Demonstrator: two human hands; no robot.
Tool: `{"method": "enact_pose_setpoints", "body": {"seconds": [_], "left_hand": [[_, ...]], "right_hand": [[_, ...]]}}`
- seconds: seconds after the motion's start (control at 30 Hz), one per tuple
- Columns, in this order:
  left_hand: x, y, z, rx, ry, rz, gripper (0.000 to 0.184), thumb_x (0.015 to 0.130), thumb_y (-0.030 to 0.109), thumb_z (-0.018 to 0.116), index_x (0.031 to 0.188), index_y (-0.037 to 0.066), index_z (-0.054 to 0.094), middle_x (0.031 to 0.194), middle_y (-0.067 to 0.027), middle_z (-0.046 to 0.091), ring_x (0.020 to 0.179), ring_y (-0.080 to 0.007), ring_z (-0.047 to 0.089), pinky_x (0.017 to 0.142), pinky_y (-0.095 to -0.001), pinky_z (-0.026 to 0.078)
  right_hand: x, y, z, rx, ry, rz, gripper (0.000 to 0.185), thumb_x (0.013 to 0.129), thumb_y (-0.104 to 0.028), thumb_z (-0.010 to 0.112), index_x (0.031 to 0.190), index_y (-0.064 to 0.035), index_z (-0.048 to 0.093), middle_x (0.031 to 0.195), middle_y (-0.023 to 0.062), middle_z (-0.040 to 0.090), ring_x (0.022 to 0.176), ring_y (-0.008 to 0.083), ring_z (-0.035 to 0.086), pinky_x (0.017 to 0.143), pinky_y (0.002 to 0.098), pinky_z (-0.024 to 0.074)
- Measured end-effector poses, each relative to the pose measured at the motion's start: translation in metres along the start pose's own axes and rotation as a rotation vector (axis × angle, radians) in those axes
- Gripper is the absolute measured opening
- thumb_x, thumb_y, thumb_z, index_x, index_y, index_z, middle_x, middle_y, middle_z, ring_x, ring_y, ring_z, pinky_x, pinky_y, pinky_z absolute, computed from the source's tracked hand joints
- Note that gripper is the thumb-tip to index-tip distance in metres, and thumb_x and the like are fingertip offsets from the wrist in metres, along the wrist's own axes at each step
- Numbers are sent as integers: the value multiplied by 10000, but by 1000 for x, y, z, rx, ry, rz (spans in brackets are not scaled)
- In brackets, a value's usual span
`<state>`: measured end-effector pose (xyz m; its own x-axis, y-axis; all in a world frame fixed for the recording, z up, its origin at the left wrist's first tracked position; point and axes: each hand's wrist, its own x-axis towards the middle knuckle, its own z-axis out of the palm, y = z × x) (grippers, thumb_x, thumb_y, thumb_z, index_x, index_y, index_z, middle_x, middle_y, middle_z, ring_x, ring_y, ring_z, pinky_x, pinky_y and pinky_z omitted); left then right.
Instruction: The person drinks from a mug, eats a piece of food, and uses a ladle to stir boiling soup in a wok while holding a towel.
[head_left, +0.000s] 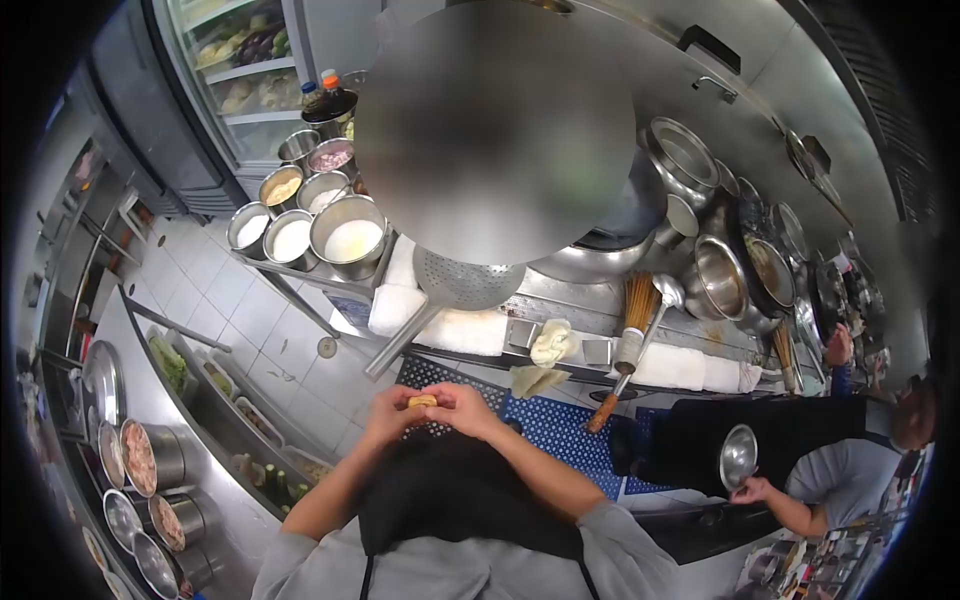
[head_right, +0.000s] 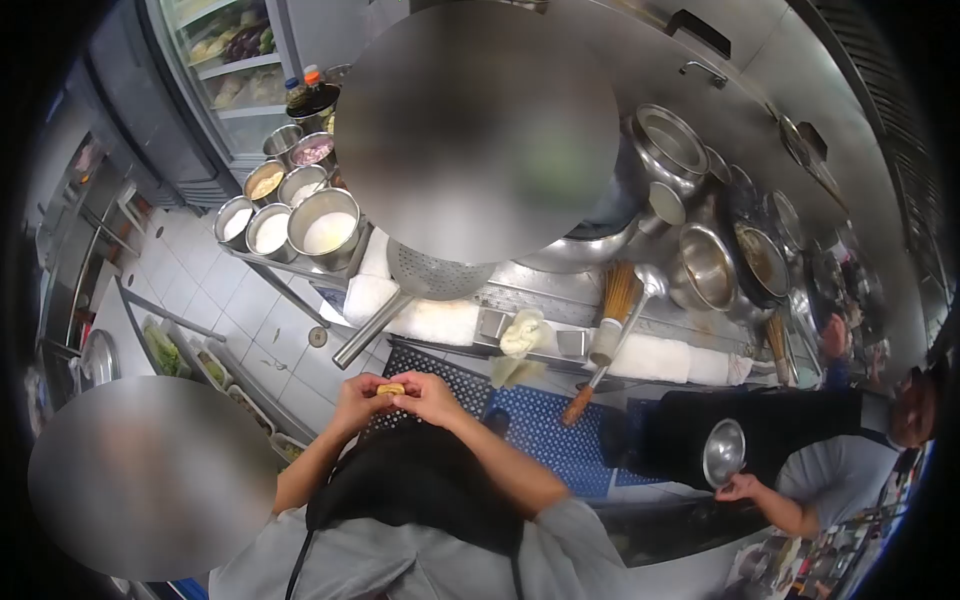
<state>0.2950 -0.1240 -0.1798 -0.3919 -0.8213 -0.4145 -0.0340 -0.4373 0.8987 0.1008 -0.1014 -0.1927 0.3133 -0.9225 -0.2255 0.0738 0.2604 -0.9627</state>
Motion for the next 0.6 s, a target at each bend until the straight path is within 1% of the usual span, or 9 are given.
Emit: {"method": "enact_pose_setpoints", "body": {"seconds": [0.1,0.13,0.17,0.2,0.3,0.33,0.43,0.53,0.6], "left_hand": [[0,2,-7,-62,-38,-17,254,871,69,706,1067,-72,627,930,-134,705,789,-171,687,676,-274,570],[-2,3,-8,-87,-52,-17,253,876,77,703,1069,-69,629,931,-132,705,785,-168,686,675,-273,565],[-4,3,-10,-110,-65,-20,253,881,85,700,1072,-66,630,931,-130,706,780,-165,685,673,-271,560],[-3,1,-10,-79,-69,-10,236,890,126,707,1038,-33,616,917,-109,691,769,-155,665,682,-276,555],[7,-21,-8,-74,18,44,184,901,112,684,1006,-24,619,895,-98,686,737,-155,655,655,-276,543],[11,-23,-7,-120,26,-19,164,891,94,680,993,-19,620,884,-96,683,726,-154,650,644,-276,539],[18,-36,-6,-194,70,-199,109,862,44,658,950,-11,624,828,-84,669,671,-151,630,597,-278,521],[39,-74,-20,-82,173,-293,72,831,14,609,895,-15,628,723,-66,633,578,-149,593,516,-287,482],[47,-113,-61,64,273,-306,73,817,8,568,853,-16,626,649,-57,595,522,-149,565,454,-296,444]], "right_hand": [[7,-11,-4,99,-57,194,274,888,-80,693,1142,-7,618,1008,60,700,860,100,657,707,248,534],[10,-8,-5,75,-37,189,220,874,-71,693,1077,-15,626,954,74,709,795,110,668,641,245,534],[13,-7,-4,36,-39,192,195,875,-68,684,1054,-16,625,919,76,709,762,112,666,612,243,530],[16,-6,-3,0,-42,197,169,876,-66,675,1030,-16,625,884,77,708,730,113,665,584,241,525],[20,-8,6,-68,13,169,96,869,-70,663,943,-23,624,787,82,698,651,111,652,519,241,508],[19,-10,9,-84,45,154,76,865,-73,661,912,-26,624,756,83,693,628,109,646,500,241,501],[12,-15,18,-353,185,138,83,847,-88,682,863,-28,626,724,78,684,588,98,626,502,254,498],[7,15,20,-739,263,-309,101,832,-109,696,870,-31,644,704,63,671,550,87,599,493,258,483],[-9,10,12,-596,310,-222,102,842,-105,686,900,-28,653,706,57,668,550,89,597,497,263,487]]}}
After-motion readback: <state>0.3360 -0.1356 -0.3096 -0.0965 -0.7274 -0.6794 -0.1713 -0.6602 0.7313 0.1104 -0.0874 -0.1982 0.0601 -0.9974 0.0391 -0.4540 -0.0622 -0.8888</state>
